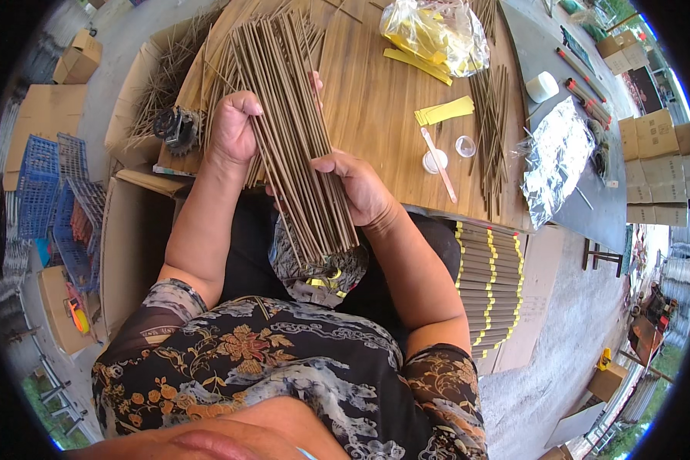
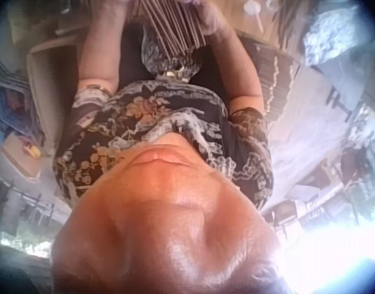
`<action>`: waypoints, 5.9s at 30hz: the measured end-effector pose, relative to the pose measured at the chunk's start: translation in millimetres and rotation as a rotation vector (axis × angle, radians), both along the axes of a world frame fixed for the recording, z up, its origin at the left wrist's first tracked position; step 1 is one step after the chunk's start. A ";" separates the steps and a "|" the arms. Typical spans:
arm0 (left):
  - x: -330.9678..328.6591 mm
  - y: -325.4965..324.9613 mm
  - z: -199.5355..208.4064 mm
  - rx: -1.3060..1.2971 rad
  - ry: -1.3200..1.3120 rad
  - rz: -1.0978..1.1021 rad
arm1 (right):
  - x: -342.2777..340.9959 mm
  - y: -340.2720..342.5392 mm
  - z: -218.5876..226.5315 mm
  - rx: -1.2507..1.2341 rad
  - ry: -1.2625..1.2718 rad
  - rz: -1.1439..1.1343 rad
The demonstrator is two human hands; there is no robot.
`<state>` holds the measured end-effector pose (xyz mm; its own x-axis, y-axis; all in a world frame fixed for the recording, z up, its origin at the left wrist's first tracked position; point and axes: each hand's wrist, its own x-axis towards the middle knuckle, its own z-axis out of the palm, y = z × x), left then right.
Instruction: The person gathers thin wooden sticks from a cardboard box, aligns them into a bundle, and secures the bundle with a yellow paper band. The person repeats this process multiple times, placing finished bundles on a nearby surface.
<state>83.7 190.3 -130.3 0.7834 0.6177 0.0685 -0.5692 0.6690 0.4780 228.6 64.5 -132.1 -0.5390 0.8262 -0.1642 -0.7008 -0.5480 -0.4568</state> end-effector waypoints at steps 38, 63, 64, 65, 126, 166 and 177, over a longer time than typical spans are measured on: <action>40.2 -50.5 113.8 0.803 0.162 0.505 | 18.6 14.0 62.2 0.606 -0.856 -0.293; 46.7 -57.4 101.4 0.497 0.308 0.447 | 14.9 3.8 38.7 0.540 -0.744 -0.287; 40.5 -59.2 102.2 0.430 0.302 0.428 | 9.3 -6.2 44.5 0.512 -0.692 -0.277; 32.0 -61.4 101.5 0.374 0.287 0.368 | 5.8 -17.9 51.6 0.445 -0.693 -0.188; -140.9 -171.5 88.1 -0.012 0.168 0.641 | -137.1 -121.4 73.0 0.272 -0.669 0.341; -123.3 -172.1 79.4 0.042 0.065 0.466 | -124.8 -131.5 67.4 0.390 -0.797 0.233; -120.8 -170.3 83.4 0.043 0.234 0.642 | -130.2 -131.5 63.1 0.525 -0.998 0.072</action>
<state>-37.1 20.0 -46.9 0.2600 0.9653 -0.0232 -0.7250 0.2110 0.6557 98.4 -67.0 -69.1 -0.4102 0.8921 -0.1896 0.1318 -0.1477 -0.9802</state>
